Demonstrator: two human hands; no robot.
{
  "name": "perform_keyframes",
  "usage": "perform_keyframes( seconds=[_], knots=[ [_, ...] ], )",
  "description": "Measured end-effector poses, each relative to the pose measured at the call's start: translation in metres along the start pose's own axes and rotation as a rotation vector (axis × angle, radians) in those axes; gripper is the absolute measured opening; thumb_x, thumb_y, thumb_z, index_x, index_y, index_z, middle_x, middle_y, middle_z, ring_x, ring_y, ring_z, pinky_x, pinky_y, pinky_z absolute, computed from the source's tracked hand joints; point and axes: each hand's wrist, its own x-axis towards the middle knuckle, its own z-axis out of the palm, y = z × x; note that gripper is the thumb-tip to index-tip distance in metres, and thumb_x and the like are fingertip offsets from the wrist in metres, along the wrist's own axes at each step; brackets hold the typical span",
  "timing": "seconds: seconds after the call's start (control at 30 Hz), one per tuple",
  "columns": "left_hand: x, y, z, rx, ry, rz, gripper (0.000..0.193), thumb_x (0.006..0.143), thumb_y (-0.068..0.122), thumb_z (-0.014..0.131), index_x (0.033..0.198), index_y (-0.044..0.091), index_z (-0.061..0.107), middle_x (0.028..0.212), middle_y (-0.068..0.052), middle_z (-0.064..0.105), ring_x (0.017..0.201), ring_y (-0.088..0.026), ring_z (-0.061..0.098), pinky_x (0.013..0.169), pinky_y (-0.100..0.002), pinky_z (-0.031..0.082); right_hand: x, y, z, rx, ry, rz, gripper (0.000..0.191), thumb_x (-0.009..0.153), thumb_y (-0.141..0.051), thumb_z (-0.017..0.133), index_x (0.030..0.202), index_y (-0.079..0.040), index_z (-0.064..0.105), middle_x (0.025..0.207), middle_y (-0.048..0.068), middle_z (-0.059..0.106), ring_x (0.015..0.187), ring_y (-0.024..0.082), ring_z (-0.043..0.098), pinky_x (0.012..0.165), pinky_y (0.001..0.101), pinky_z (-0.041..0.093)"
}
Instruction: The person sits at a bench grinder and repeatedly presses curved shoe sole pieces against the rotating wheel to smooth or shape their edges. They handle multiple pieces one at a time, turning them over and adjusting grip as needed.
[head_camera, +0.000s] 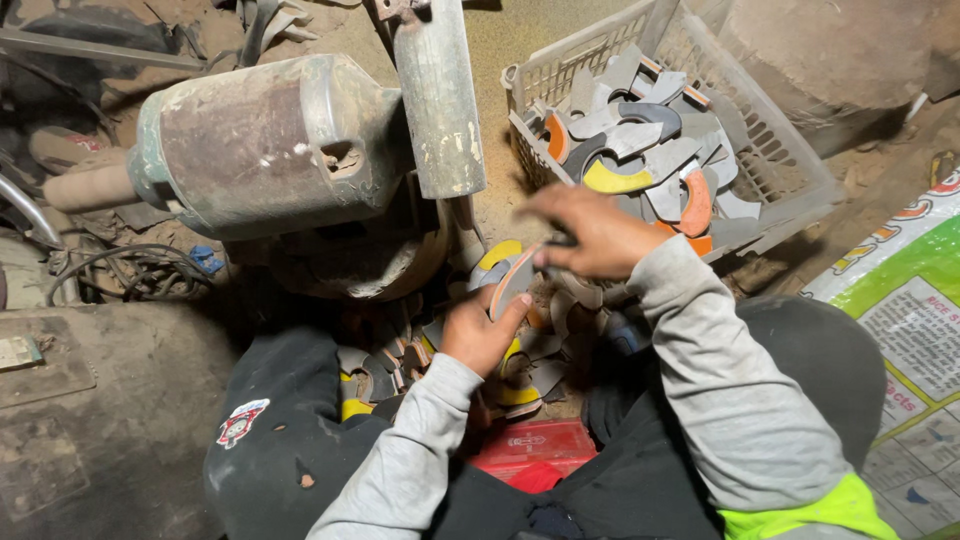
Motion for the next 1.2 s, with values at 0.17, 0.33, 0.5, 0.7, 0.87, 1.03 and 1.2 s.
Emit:
perform_keyframes(
  seconds=[0.17,0.33,0.5,0.7,0.87,1.03,1.2],
  knots=[
    [0.011,0.003,0.000,-0.289,-0.059,-0.099,0.052,0.088,0.048,0.070,0.124,0.009,0.069,0.101,-0.006,0.076,0.093,-0.015,0.069,0.086,-0.029,0.053,0.004,-0.013,-0.002,0.473,-0.394,0.281,0.026,0.097,-0.026,0.064,0.111,-0.004,0.069,0.095,0.007,0.073,0.093,0.016,0.066,0.087,0.0323,0.053],
    [0.016,0.009,0.016,-0.477,-0.092,-0.047,0.050,0.092,0.043,0.068,0.121,0.002,0.066,0.110,-0.006,0.073,0.100,-0.013,0.065,0.090,-0.026,0.050,0.009,-0.004,-0.007,0.545,-0.251,0.390,0.026,0.101,-0.029,0.059,0.103,-0.003,0.064,0.088,0.003,0.066,0.086,0.010,0.056,0.077,0.0307,0.050],
    [0.021,0.012,0.037,-0.710,-0.371,-0.103,0.046,0.100,0.043,0.061,0.105,-0.001,0.070,0.097,-0.009,0.073,0.082,-0.015,0.070,0.070,-0.030,0.057,0.027,0.009,0.013,0.560,-0.046,0.414,0.029,0.104,-0.032,0.053,0.099,-0.004,0.060,0.084,0.001,0.061,0.082,0.010,0.053,0.074,0.0303,0.050],
    [0.037,0.017,0.055,-0.668,-0.312,-0.103,0.041,0.099,0.040,0.065,0.098,-0.001,0.068,0.084,-0.007,0.075,0.070,-0.013,0.067,0.064,-0.026,0.054,0.043,0.018,0.026,0.461,0.052,0.503,0.029,0.104,-0.031,0.053,0.097,-0.003,0.058,0.074,0.005,0.055,0.070,0.015,0.052,0.064,0.0343,0.048],
    [0.041,0.021,0.056,-0.777,-0.268,-0.083,0.041,0.098,0.038,0.068,0.093,-0.003,0.066,0.084,-0.008,0.073,0.071,-0.013,0.068,0.064,-0.027,0.054,0.049,0.022,0.027,0.405,0.090,0.482,0.033,0.105,-0.031,0.053,0.094,0.000,0.058,0.074,0.007,0.055,0.070,0.017,0.052,0.065,0.0365,0.048],
    [0.044,0.026,0.049,-0.719,-0.266,-0.114,0.043,0.097,0.041,0.068,0.089,-0.001,0.065,0.079,-0.009,0.074,0.066,-0.012,0.064,0.061,-0.025,0.051,0.054,0.027,0.026,0.356,0.122,0.450,0.033,0.104,-0.031,0.054,0.097,0.000,0.060,0.076,0.011,0.059,0.072,0.021,0.056,0.068,0.0380,0.049],
    [0.043,0.031,0.045,-0.764,-0.281,-0.120,0.044,0.098,0.042,0.068,0.088,-0.001,0.066,0.079,-0.009,0.072,0.066,-0.011,0.063,0.063,-0.025,0.051,0.056,0.027,0.026,0.342,0.125,0.445,0.032,0.104,-0.030,0.054,0.098,0.001,0.061,0.077,0.012,0.061,0.073,0.022,0.058,0.070,0.0384,0.050]
  ],
)
